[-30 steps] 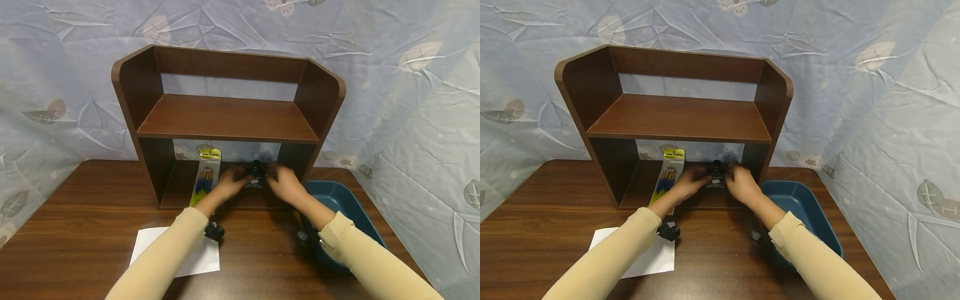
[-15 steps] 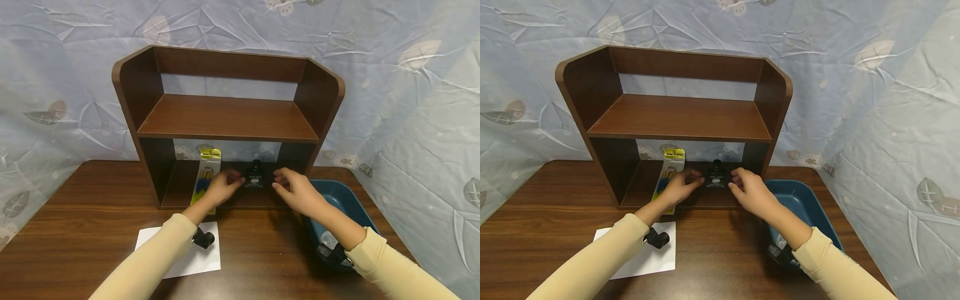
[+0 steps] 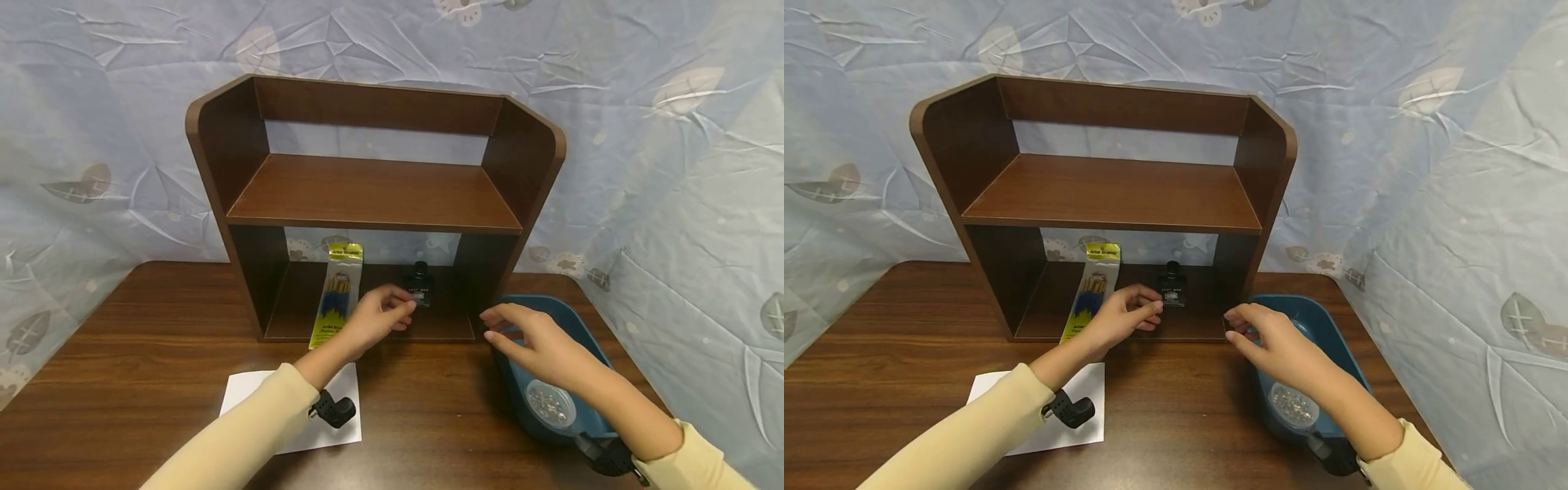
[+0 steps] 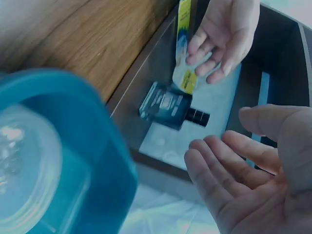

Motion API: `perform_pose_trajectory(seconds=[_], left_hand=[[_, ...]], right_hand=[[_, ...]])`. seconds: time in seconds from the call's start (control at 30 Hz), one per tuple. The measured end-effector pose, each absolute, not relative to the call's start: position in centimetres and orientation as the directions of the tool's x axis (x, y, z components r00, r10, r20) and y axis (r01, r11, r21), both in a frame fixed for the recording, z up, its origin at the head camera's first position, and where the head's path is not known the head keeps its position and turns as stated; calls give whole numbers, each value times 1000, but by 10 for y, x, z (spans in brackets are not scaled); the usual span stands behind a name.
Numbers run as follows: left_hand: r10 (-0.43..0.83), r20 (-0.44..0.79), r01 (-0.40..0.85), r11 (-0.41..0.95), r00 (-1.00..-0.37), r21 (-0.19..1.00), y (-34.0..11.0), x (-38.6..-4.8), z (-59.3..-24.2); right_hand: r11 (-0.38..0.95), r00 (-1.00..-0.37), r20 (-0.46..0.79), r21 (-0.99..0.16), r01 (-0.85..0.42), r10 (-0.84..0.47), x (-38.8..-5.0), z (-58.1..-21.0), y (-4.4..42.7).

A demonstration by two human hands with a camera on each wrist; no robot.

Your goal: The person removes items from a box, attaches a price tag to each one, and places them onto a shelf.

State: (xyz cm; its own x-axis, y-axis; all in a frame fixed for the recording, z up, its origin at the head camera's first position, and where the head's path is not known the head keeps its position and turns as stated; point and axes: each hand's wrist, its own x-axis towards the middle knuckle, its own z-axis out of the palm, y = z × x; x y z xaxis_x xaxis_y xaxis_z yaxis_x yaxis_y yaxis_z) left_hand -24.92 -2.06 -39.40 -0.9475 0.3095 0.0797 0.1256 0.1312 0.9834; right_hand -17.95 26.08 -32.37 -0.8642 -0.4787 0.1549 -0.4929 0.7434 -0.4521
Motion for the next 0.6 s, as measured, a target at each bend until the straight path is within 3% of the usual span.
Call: perform_pose_trajectory(seconds=[0.37, 0.6], left_hand=[[451, 26, 26, -6, -892, 1000, 6, -222, -394], [524, -17, -35, -24, -852, 999, 25, -206, -398]], right_hand=[[702, -839, 160, -479, -527, -520, -162, -344, 306], [686, -841, 143, -515, -514, -522, -153, -363, 333]])
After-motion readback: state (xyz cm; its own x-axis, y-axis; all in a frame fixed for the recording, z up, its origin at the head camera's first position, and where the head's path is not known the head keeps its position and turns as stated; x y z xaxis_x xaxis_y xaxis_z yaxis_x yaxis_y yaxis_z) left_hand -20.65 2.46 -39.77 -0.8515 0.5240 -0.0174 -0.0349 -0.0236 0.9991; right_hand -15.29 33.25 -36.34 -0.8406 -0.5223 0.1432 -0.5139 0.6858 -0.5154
